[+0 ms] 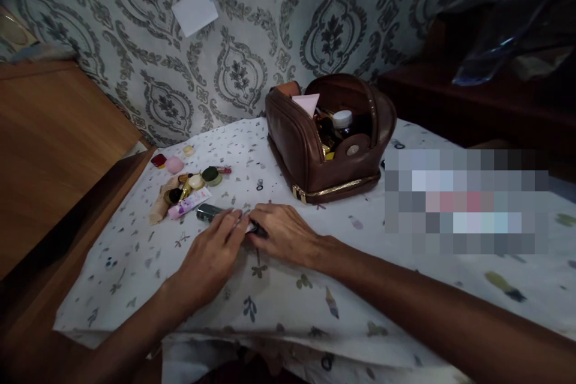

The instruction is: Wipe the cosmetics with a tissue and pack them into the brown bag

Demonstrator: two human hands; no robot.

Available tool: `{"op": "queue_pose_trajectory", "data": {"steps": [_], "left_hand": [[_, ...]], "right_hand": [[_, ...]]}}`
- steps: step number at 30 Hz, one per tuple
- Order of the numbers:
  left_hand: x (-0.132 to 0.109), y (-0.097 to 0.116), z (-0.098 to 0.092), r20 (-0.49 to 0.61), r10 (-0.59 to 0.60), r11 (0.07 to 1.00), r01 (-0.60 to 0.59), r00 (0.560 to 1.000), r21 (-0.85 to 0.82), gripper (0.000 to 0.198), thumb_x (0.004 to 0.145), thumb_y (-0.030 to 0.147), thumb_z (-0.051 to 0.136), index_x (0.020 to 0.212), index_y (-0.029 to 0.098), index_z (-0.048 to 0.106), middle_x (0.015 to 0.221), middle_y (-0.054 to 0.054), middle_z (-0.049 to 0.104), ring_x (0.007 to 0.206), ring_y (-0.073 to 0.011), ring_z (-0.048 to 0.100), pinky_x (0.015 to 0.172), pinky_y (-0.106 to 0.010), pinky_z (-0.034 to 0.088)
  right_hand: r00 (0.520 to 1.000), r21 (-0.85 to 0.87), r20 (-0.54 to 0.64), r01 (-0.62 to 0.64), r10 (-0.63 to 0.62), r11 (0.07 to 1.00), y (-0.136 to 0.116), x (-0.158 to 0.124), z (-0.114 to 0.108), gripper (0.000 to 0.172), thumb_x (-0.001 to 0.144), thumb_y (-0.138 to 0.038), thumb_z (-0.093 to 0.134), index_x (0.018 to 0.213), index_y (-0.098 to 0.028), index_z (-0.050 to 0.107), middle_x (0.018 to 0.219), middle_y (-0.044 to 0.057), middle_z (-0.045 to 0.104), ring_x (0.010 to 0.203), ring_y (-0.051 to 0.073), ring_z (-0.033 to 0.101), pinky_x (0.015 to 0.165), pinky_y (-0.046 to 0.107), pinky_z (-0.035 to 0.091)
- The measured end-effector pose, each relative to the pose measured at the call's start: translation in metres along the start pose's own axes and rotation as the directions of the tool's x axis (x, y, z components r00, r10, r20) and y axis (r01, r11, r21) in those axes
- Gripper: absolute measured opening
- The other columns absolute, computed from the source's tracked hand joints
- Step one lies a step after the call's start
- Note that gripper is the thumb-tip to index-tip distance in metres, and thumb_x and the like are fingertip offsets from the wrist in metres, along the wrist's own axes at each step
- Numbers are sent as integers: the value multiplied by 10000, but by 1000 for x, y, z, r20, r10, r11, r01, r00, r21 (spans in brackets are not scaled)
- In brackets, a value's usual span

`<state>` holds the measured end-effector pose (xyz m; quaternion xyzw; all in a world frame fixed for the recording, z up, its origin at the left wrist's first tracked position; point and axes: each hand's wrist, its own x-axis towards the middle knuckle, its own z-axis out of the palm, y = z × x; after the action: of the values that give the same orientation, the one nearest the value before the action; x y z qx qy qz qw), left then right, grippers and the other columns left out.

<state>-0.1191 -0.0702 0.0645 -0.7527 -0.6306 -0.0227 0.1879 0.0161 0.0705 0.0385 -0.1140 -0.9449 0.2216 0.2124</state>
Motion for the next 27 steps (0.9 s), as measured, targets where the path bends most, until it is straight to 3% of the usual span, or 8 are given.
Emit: {"op": "queue_pose_trajectory", "data": {"steps": [3,10,14,20,24,27], "left_hand": [[-2,-10,-1,6,-24,996,25,1000,-86,467,881,19,415,1335,120,458,1312,-169,558,1271,-290,507,968,-450,537],[-26,-63,2,-58,-214,967,203,975,-155,308,953,139,424,1221,139,577,1229,-159,608,1167,-276,590,977,-477,538],[-36,-72,5,-65,-262,956,250,963,-151,314,970,178,411,1229,151,586,1229,-149,614,1134,-268,611,966,-469,546],[-34,-57,2,-32,-215,975,213,976,-56,400,903,58,399,1271,134,536,1250,-166,578,1191,-294,547,964,-514,530],[-24,-26,-1,-14,-84,995,83,996,-56,592,822,-32,373,1392,125,417,1308,-171,545,1291,-301,467,1017,-509,494],[-17,-5,-2,-21,28,998,-29,999,-62,585,831,-7,391,1412,67,380,1336,-200,531,1311,-329,450,1046,-496,471]], "right_hand": [[1000,3,-1,21,-21,1000,0,0,1,80,861,-235,587,840,-158,594,768,32,597,676,155,516,636,270,370],[999,29,31,14,-15,999,-4,-1,-4,156,876,-311,605,873,-155,612,804,36,601,700,156,528,610,264,333],[997,34,64,-44,42,998,-6,0,-6,223,875,-371,615,901,-151,637,836,47,623,710,159,544,623,269,346],[995,55,86,-59,54,997,-9,0,-6,193,873,-333,604,822,-148,624,806,43,613,682,151,531,619,266,350],[998,72,67,-7,2,997,-7,-1,-2,164,860,-313,623,831,-152,609,808,38,608,685,147,529,622,261,365],[998,70,54,7,-11,998,-4,-2,2,142,843,-283,643,837,-147,601,817,42,610,708,154,538,628,263,376]]}}
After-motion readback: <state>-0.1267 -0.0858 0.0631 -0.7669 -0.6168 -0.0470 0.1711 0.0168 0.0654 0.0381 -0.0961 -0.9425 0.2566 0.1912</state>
